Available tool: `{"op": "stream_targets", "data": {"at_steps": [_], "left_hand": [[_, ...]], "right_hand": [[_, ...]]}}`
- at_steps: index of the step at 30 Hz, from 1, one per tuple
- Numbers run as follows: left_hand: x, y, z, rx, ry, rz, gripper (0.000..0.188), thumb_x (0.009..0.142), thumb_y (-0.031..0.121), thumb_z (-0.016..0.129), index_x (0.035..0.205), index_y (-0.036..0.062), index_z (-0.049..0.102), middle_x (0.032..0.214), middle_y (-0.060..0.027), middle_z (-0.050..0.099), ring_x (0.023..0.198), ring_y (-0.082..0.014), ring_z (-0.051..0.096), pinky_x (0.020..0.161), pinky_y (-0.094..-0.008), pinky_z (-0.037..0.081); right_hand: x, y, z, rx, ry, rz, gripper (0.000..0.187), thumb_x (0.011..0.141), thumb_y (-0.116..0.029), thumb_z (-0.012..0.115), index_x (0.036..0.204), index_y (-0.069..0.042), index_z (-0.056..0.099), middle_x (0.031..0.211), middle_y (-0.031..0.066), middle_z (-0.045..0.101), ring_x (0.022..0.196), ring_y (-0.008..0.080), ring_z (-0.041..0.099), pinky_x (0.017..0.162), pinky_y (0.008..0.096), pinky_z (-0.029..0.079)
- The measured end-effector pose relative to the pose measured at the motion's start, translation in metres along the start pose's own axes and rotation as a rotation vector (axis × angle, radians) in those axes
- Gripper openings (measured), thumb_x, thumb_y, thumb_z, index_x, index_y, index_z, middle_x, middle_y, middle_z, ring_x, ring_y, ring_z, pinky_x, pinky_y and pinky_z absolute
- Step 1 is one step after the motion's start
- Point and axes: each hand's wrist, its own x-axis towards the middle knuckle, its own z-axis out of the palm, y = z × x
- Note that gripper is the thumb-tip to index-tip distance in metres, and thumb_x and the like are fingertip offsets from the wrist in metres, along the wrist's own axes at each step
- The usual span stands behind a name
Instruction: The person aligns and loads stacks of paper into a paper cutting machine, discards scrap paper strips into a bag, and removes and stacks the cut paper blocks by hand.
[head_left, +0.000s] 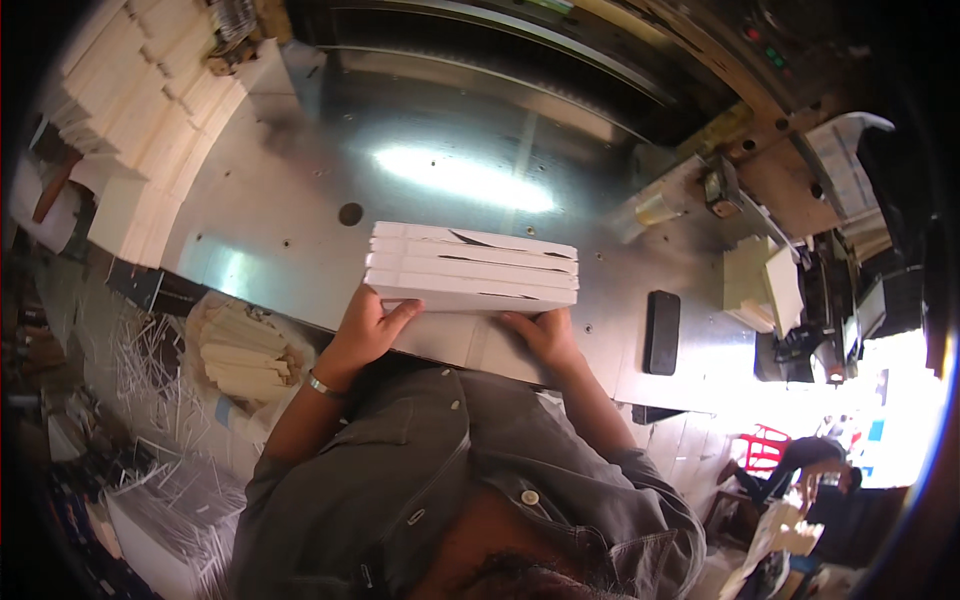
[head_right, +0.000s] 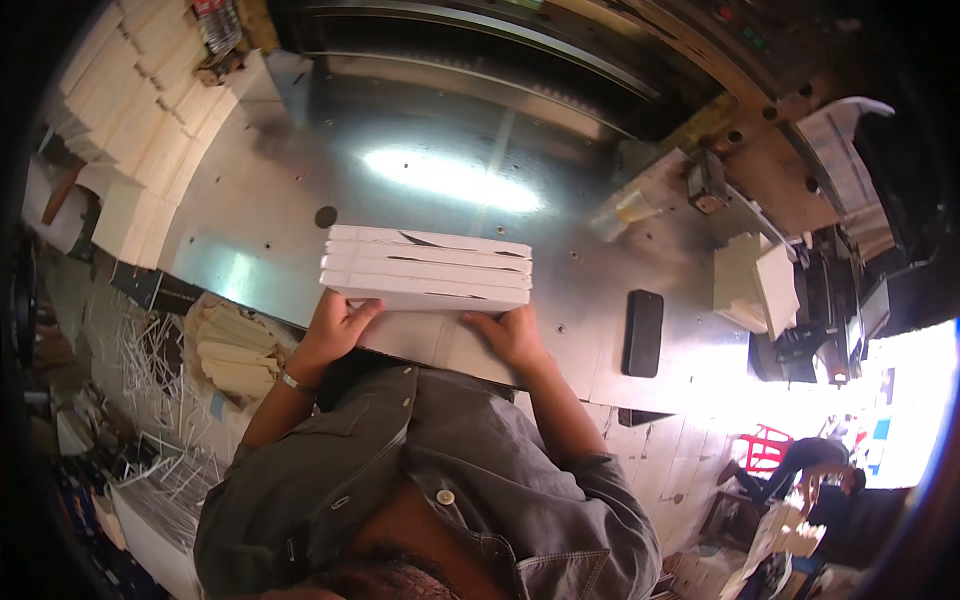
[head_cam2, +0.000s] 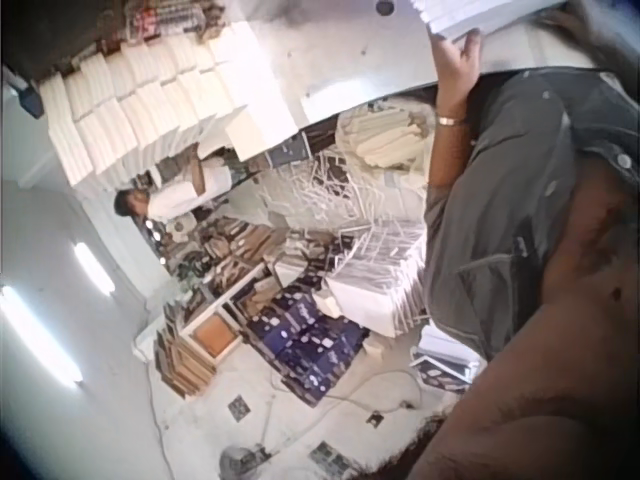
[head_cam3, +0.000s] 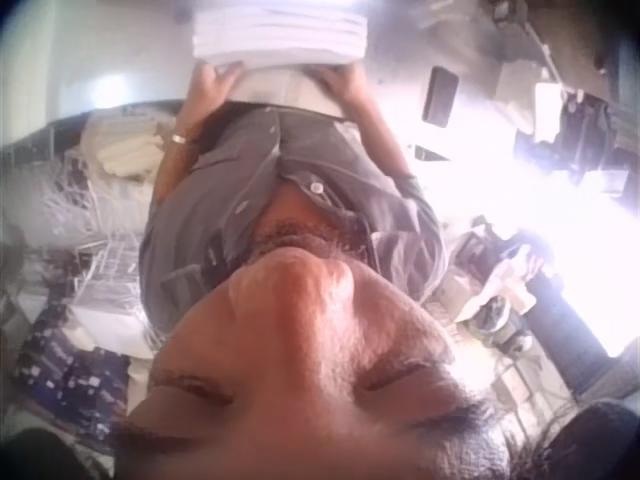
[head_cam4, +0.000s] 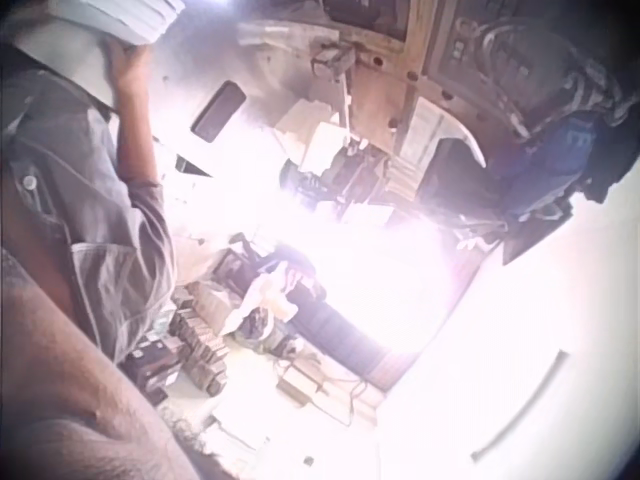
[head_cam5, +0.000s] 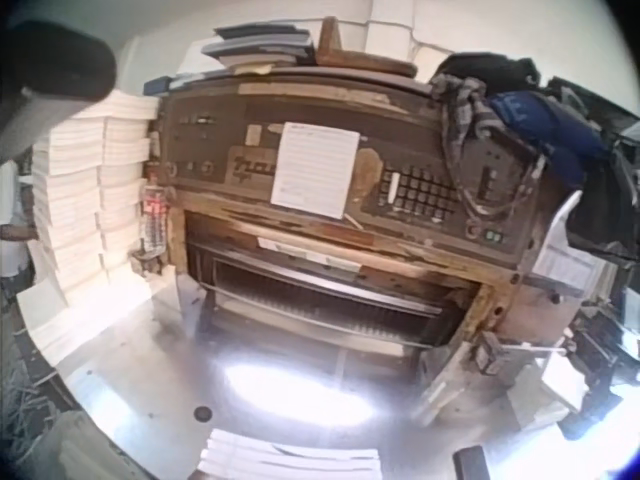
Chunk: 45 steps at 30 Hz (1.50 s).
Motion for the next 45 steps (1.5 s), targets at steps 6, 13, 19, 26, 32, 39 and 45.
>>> {"op": "stream_targets", "data": {"at_steps": [6, 13, 19, 26, 32, 39, 45], "left_hand": [[0.014, 0.018, -0.005, -0.041, 0.178, 0.139, 0.107, 0.086, 0.062, 0.071, 0.157, -0.0034, 0.024, 0.156, -0.0231, 0.037, 0.146, -0.0296, 0.035, 0.119, -0.0451, 0.030], [0.069, 0.158, 0.021, 1.121, -0.226, 0.507, 0.135, 0.071, 0.087, 0.066, 0.162, 0.0006, 0.015, 0.165, -0.0268, 0.021, 0.154, -0.0423, 0.021, 0.126, -0.0574, 0.014], [0.088, 0.133, 0.043, 1.036, -0.524, 0.234, 0.099, 0.076, 0.057, 0.082, 0.148, 0.0016, 0.041, 0.129, -0.0214, 0.061, 0.119, -0.0366, 0.059, 0.104, -0.0489, 0.044], [0.087, 0.127, 0.045, 1.031, -0.460, 0.383, 0.071, 0.079, 0.046, 0.084, 0.128, 0.0048, 0.052, 0.109, -0.0158, 0.065, 0.099, -0.0351, 0.064, 0.091, -0.0443, 0.047], [0.090, 0.130, 0.044, 1.027, -0.467, 0.321, 0.071, 0.080, 0.046, 0.083, 0.127, 0.0035, 0.053, 0.109, -0.0161, 0.065, 0.100, -0.0352, 0.063, 0.090, -0.0441, 0.047], [0.082, 0.139, 0.021, 0.845, -0.313, 0.394, 0.072, 0.084, 0.050, 0.080, 0.128, -0.0004, 0.053, 0.112, -0.0192, 0.064, 0.102, -0.0381, 0.063, 0.089, -0.0454, 0.049], [0.047, 0.116, 0.024, -0.056, -0.099, 0.254, 0.083, 0.086, 0.038, 0.085, 0.142, -0.0049, 0.041, 0.126, -0.0154, 0.059, 0.117, -0.0223, 0.059, 0.100, -0.0368, 0.048]], "right_hand": [[0.004, 0.006, -0.002, -0.025, -0.031, -0.126, 0.043, 0.081, -0.018, 0.085, 0.118, -0.002, 0.070, 0.123, 0.0210, 0.068, 0.114, 0.0397, 0.063, 0.099, 0.0460, 0.049], [0.002, 0.021, -0.004, 0.013, -0.092, -0.102, 0.050, 0.081, -0.017, 0.085, 0.125, -0.003, 0.066, 0.136, 0.0215, 0.059, 0.126, 0.0411, 0.055, 0.106, 0.0482, 0.044], [0.000, 0.011, -0.006, 0.157, 0.143, -0.290, 0.058, 0.088, -0.024, 0.077, 0.135, -0.001, 0.054, 0.138, 0.0206, 0.052, 0.125, 0.0341, 0.052, 0.104, 0.0421, 0.043], [-0.005, -0.085, -0.052, 0.093, 0.342, -0.161, 0.017, 0.089, -0.014, 0.070, 0.090, 0.001, 0.063, 0.080, 0.0077, 0.064, 0.080, 0.0186, 0.060, 0.083, 0.0335, 0.047], [-0.004, -0.088, -0.046, 0.087, 0.337, -0.051, 0.012, 0.087, -0.006, 0.071, 0.092, 0.001, 0.063, 0.084, 0.0076, 0.064, 0.082, 0.0175, 0.058, 0.084, 0.0328, 0.047], [-0.008, -0.035, -0.011, 0.616, 0.618, -0.224, 0.120, 0.081, -0.071, 0.070, 0.161, -0.001, 0.013, 0.151, 0.0140, 0.043, 0.140, 0.0254, 0.038, 0.115, 0.0449, 0.027], [-0.020, -0.050, 0.023, 0.805, 0.278, -0.176, 0.113, 0.076, -0.041, 0.091, 0.157, -0.001, 0.023, 0.143, 0.0126, 0.049, 0.126, 0.0202, 0.050, 0.106, 0.0387, 0.041]]}}
